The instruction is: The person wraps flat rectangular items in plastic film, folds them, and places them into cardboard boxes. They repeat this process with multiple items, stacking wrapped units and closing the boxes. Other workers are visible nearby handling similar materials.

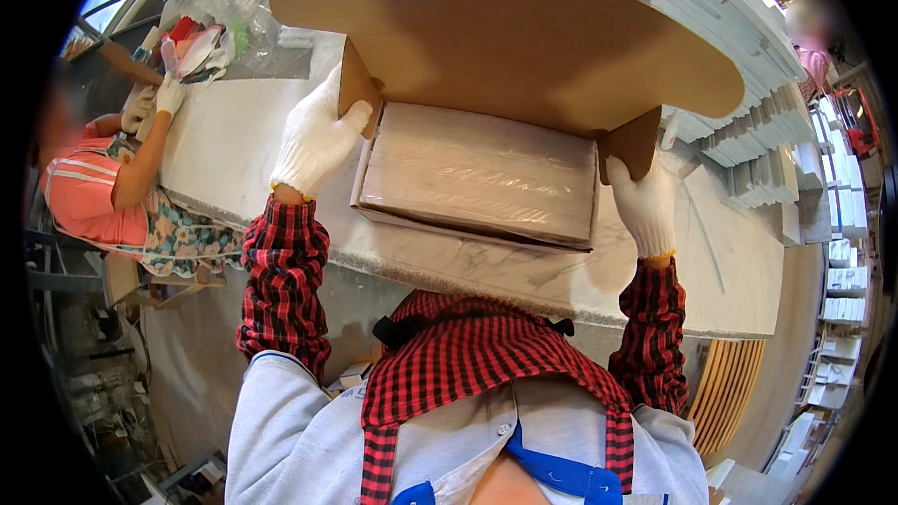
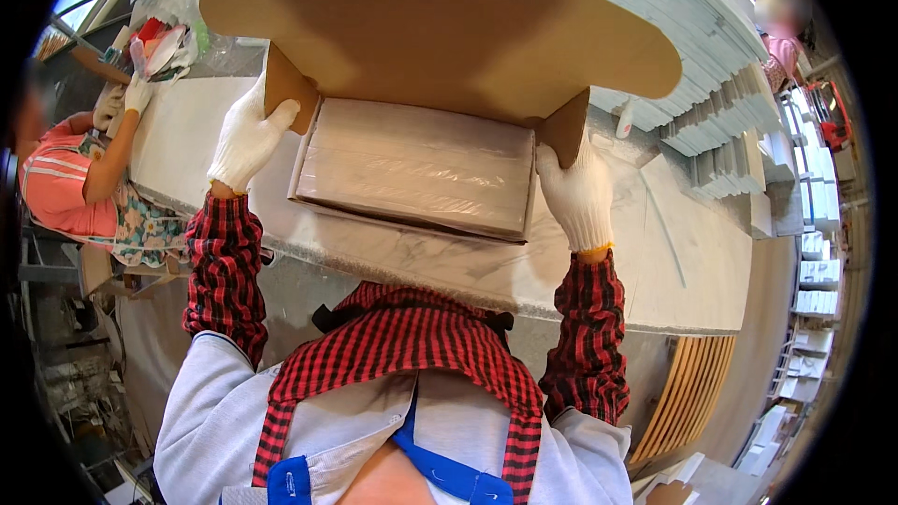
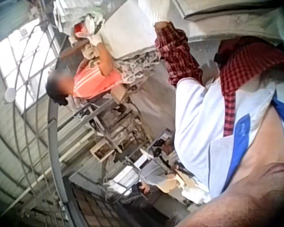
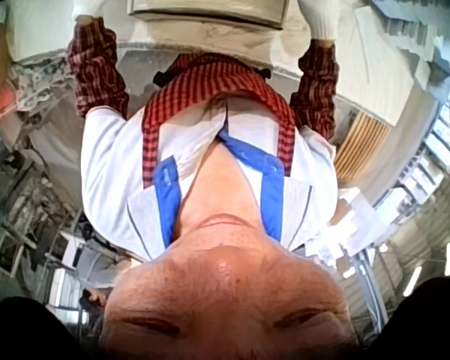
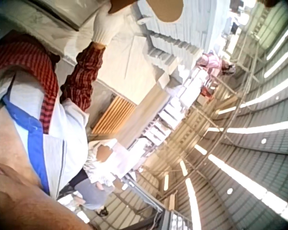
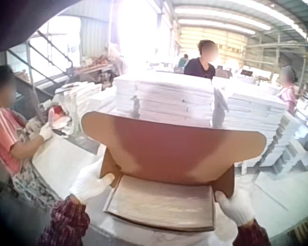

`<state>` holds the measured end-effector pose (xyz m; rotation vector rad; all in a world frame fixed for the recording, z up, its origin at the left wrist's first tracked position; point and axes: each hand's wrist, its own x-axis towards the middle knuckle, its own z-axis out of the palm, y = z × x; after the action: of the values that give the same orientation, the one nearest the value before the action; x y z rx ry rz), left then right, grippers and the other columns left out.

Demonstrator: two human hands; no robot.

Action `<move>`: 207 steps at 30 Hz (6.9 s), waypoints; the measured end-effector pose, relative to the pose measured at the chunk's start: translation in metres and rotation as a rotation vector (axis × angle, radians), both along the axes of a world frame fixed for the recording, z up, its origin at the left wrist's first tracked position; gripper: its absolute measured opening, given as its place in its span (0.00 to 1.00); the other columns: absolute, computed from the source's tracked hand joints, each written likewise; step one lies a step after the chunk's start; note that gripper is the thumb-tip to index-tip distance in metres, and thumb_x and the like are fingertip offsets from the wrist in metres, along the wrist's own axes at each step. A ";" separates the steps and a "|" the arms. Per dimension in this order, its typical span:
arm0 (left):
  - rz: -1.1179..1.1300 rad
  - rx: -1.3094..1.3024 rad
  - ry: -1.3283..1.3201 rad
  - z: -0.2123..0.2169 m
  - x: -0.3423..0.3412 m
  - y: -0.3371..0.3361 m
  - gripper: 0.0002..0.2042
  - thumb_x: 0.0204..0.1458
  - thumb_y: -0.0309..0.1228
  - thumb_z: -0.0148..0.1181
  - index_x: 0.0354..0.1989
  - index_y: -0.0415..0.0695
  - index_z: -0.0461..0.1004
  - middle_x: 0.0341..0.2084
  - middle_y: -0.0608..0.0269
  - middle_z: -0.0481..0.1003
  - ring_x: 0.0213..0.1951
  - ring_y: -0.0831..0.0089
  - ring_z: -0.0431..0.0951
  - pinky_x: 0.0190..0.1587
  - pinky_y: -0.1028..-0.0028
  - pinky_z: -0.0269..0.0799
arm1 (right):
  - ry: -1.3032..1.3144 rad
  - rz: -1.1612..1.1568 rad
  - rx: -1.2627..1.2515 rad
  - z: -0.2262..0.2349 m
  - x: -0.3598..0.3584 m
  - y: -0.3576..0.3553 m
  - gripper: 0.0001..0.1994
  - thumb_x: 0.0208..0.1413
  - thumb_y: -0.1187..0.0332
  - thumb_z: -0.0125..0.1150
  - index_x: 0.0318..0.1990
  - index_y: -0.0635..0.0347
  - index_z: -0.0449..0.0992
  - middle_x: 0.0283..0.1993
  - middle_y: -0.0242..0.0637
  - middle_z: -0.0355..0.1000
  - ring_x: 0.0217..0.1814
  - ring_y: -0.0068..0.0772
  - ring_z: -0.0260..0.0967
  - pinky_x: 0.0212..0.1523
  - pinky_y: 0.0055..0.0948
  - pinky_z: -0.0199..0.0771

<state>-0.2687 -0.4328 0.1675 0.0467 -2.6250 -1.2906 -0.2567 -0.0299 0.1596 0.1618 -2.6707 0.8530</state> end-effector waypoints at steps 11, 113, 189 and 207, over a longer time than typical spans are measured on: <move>0.006 -0.104 0.028 -0.022 0.013 -0.010 0.21 0.61 0.33 0.60 0.61 0.38 0.75 0.46 0.48 0.84 0.47 0.56 0.84 0.52 0.63 0.77 | 0.020 -0.063 0.057 -0.030 0.013 -0.002 0.13 0.61 0.63 0.61 0.47 0.62 0.77 0.40 0.55 0.80 0.43 0.64 0.78 0.42 0.50 0.78; -0.421 0.173 0.488 -0.137 0.076 -0.057 0.13 0.67 0.27 0.57 0.58 0.42 0.69 0.65 0.46 0.70 0.63 0.56 0.74 0.64 0.61 0.71 | 0.358 0.538 0.373 0.032 -0.060 -0.090 0.34 0.64 0.56 0.59 0.73 0.67 0.64 0.74 0.59 0.62 0.79 0.64 0.55 0.79 0.56 0.51; 0.712 2.645 0.164 -0.134 0.232 0.101 0.13 0.68 0.38 0.53 0.51 0.42 0.77 0.45 0.57 0.81 0.46 0.61 0.82 0.50 0.61 0.80 | -0.009 0.773 0.413 -0.057 0.000 -0.308 0.22 0.56 0.57 0.63 0.53 0.62 0.79 0.45 0.55 0.80 0.51 0.59 0.77 0.54 0.50 0.75; 0.965 0.574 0.507 -0.145 0.185 0.086 0.18 0.72 0.35 0.43 0.53 0.35 0.76 0.52 0.51 0.75 0.57 0.58 0.74 0.65 0.63 0.64 | -0.398 0.686 0.202 0.011 -0.089 -0.131 0.23 0.71 0.55 0.55 0.60 0.67 0.79 0.57 0.46 0.82 0.56 0.36 0.79 0.61 0.35 0.75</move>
<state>-0.0833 -0.3471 0.0225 0.8276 -1.3994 -1.3409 -0.3455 -0.1613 0.1709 1.1125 -3.1087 0.8579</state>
